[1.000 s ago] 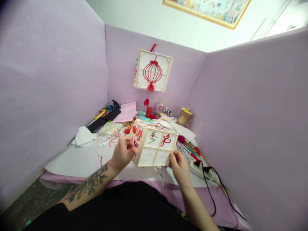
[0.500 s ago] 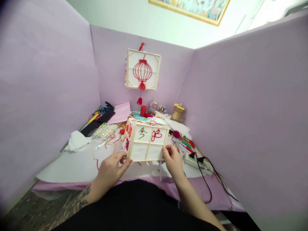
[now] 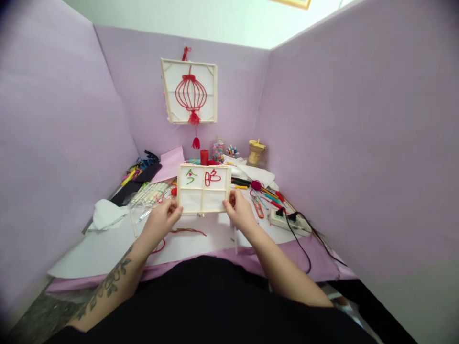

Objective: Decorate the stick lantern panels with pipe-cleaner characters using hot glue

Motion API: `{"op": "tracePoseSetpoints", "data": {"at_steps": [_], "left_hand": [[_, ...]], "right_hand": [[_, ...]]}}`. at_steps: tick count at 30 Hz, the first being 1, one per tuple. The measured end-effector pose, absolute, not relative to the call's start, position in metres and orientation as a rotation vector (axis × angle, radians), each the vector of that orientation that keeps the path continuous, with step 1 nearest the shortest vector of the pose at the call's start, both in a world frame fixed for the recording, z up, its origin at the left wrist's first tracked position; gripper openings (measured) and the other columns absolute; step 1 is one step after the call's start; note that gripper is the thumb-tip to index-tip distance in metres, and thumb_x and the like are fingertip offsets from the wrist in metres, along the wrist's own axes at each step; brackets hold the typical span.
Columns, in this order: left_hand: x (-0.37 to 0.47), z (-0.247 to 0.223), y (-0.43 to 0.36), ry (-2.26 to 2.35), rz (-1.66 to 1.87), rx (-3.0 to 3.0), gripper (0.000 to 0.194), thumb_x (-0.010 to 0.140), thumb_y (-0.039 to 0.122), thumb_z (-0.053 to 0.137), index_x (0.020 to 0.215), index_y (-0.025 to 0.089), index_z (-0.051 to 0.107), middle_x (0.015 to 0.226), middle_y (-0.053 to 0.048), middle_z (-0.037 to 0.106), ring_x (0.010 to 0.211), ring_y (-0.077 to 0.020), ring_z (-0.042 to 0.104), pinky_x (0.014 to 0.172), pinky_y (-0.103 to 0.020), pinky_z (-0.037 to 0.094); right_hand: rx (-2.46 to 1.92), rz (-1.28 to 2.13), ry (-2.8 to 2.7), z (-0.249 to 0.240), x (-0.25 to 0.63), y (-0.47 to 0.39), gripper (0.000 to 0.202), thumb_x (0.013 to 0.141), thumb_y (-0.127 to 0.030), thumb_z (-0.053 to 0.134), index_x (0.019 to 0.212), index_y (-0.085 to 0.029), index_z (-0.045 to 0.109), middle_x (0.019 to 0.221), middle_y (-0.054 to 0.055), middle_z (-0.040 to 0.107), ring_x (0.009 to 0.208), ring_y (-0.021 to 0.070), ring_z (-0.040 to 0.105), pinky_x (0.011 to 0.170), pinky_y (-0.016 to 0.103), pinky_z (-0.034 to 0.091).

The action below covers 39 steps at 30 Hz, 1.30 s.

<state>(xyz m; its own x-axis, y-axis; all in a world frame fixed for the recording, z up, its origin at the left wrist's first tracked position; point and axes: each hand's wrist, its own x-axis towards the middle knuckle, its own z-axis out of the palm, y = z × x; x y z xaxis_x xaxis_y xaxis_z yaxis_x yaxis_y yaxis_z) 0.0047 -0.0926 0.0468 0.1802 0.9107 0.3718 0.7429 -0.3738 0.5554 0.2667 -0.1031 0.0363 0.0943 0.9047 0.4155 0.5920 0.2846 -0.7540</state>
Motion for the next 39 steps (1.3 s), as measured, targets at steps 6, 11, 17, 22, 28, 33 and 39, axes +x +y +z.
{"op": "tracePoseSetpoints", "data": {"at_steps": [6,11,17,22,28,33,39], "left_hand": [[0.006,0.03,-0.071,1.605,0.996,2.194,0.024,0.085,0.043,0.05,0.078,0.02,0.051,0.069,0.0,0.058,0.063,-0.0159,0.053,0.062,-0.028,0.037],[0.01,0.019,-0.072,1.585,1.044,2.159,0.023,0.086,0.042,0.051,0.078,0.02,0.051,0.066,0.002,0.055,0.062,-0.0144,0.052,0.062,-0.027,0.037],[0.012,0.018,-0.071,1.584,1.097,2.108,0.025,0.086,0.043,0.052,0.075,0.02,0.052,0.061,0.003,0.053,0.06,-0.0137,0.052,0.061,-0.026,0.036],[0.01,0.017,-0.069,1.634,1.07,2.134,0.027,0.085,0.045,0.052,0.077,0.02,0.056,0.063,0.002,0.057,0.062,-0.0143,0.054,0.062,-0.026,0.036],[0.008,0.017,-0.069,1.802,0.793,2.168,0.032,0.085,0.047,0.05,0.082,0.02,0.067,0.074,-0.004,0.069,0.072,-0.0196,0.061,0.062,-0.028,0.036],[-0.001,0.026,-0.079,1.898,0.548,2.2,0.033,0.086,0.046,0.05,0.085,0.021,0.072,0.079,-0.008,0.072,0.076,-0.0234,0.064,0.062,-0.029,0.038],[-0.004,0.034,-0.125,1.537,0.863,2.301,0.029,0.088,0.042,0.052,0.094,0.021,0.071,0.093,-0.006,0.073,0.072,-0.017,0.062,0.072,-0.029,0.048]], "right_hand": [[-1.469,0.297,-1.678,0.032,0.266,-0.073,0.024,0.082,-0.029,0.05,0.103,-0.018,0.052,0.087,0.006,0.062,0.074,0.0208,0.058,0.069,0.034,0.046],[-1.49,-0.063,-1.653,0.02,0.252,-0.109,0.025,0.086,-0.027,0.052,0.108,-0.015,0.055,0.104,0.015,0.06,0.096,0.0272,0.056,0.084,0.041,0.045],[-1.613,0.232,-2.27,0.007,0.206,-0.149,0.013,0.088,-0.03,0.056,0.093,-0.019,0.063,0.095,0.011,0.065,0.086,0.0247,0.063,0.069,0.033,0.046],[-1.776,0.233,-2.387,0.005,0.194,-0.142,0.015,0.09,-0.02,0.05,0.095,-0.015,0.063,0.097,0.015,0.067,0.084,0.0254,0.065,0.065,0.032,0.046],[-1.524,0.349,-2.36,0.023,0.222,-0.156,0.012,0.09,-0.016,0.048,0.084,-0.017,0.059,0.085,0.008,0.065,0.079,0.02,0.06,0.067,0.029,0.042],[-1.35,0.676,-2.157,0.023,0.241,-0.161,0.012,0.083,-0.014,0.049,0.073,-0.02,0.053,0.066,-0.001,0.058,0.06,0.0126,0.05,0.056,0.023,0.036],[-1.197,0.746,-1.983,0.021,0.236,-0.163,0.007,0.083,-0.02,0.052,0.078,-0.021,0.057,0.071,-0.001,0.062,0.065,0.0134,0.055,0.062,0.024,0.042]]}}
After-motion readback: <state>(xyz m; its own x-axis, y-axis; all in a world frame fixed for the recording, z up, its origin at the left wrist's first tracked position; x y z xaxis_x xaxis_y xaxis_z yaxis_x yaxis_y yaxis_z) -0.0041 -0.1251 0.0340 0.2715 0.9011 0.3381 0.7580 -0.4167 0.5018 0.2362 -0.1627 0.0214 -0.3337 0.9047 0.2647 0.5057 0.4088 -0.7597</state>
